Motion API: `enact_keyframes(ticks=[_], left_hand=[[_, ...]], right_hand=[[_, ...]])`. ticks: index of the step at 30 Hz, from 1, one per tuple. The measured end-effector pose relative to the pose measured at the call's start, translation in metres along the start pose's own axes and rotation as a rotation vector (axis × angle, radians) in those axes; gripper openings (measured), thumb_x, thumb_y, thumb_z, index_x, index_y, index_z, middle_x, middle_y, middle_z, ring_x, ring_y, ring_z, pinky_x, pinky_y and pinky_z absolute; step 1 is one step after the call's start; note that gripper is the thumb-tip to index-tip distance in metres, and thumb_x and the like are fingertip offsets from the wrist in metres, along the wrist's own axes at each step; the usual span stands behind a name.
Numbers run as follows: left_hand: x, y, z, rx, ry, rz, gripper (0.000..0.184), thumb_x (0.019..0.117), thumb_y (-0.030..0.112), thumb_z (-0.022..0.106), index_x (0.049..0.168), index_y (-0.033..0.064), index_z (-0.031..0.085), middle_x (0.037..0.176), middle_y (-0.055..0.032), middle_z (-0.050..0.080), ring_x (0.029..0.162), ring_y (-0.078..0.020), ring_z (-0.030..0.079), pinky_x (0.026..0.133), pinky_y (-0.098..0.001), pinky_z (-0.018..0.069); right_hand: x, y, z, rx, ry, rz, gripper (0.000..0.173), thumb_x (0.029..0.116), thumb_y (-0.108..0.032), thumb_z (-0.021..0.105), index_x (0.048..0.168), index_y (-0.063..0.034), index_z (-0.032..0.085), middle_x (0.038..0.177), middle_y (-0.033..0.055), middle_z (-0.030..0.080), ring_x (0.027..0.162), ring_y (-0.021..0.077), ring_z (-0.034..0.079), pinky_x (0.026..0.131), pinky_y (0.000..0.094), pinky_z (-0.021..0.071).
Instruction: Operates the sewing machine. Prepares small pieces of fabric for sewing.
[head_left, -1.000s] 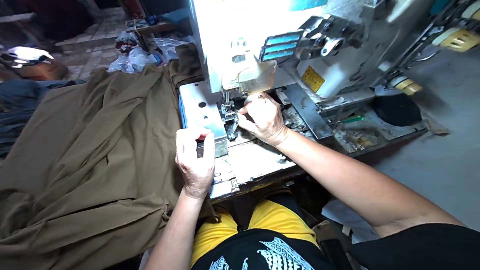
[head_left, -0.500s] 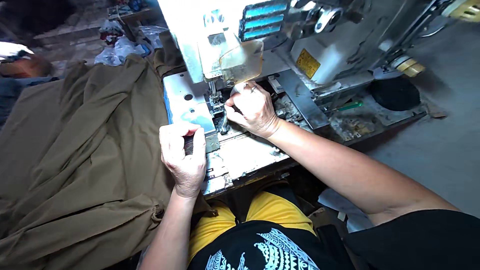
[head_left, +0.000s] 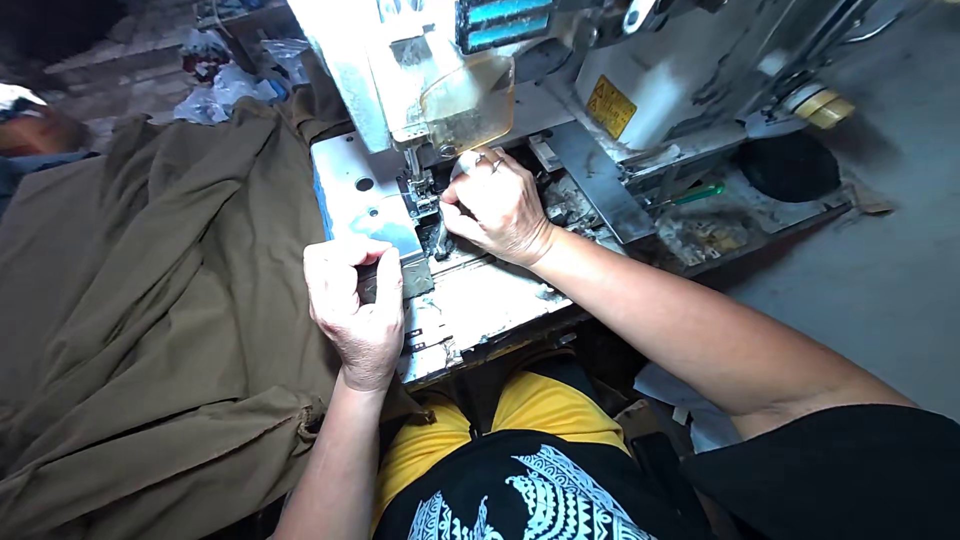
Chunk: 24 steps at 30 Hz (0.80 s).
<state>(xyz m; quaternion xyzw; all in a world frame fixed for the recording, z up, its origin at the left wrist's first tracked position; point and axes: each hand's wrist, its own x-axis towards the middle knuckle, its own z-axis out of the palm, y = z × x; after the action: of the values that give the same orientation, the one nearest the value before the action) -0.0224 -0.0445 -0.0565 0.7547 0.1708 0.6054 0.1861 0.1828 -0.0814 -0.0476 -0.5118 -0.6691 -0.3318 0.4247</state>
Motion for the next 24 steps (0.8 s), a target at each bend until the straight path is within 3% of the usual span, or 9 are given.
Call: enact_keyframes(ticks=[24], left_hand=[[0.0008, 0.0004, -0.0008, -0.018, -0.008, -0.001, 0.006, 0.0968, 0.005, 0.062, 0.099, -0.0003, 0.066, 0.100, -0.0047, 0.061, 0.097, -0.0091, 0.059, 0.083, -0.0213, 0.0496]], right_hand=[[0.0018, -0.0028, 0.0012, -0.052, -0.011, 0.008, 0.017, 0.0908, -0.013, 0.064, 0.079, -0.0045, 0.072, 0.087, 0.0170, 0.072, 0.088, 0.0324, 0.069, 0.073, 0.0411, 0.0531]])
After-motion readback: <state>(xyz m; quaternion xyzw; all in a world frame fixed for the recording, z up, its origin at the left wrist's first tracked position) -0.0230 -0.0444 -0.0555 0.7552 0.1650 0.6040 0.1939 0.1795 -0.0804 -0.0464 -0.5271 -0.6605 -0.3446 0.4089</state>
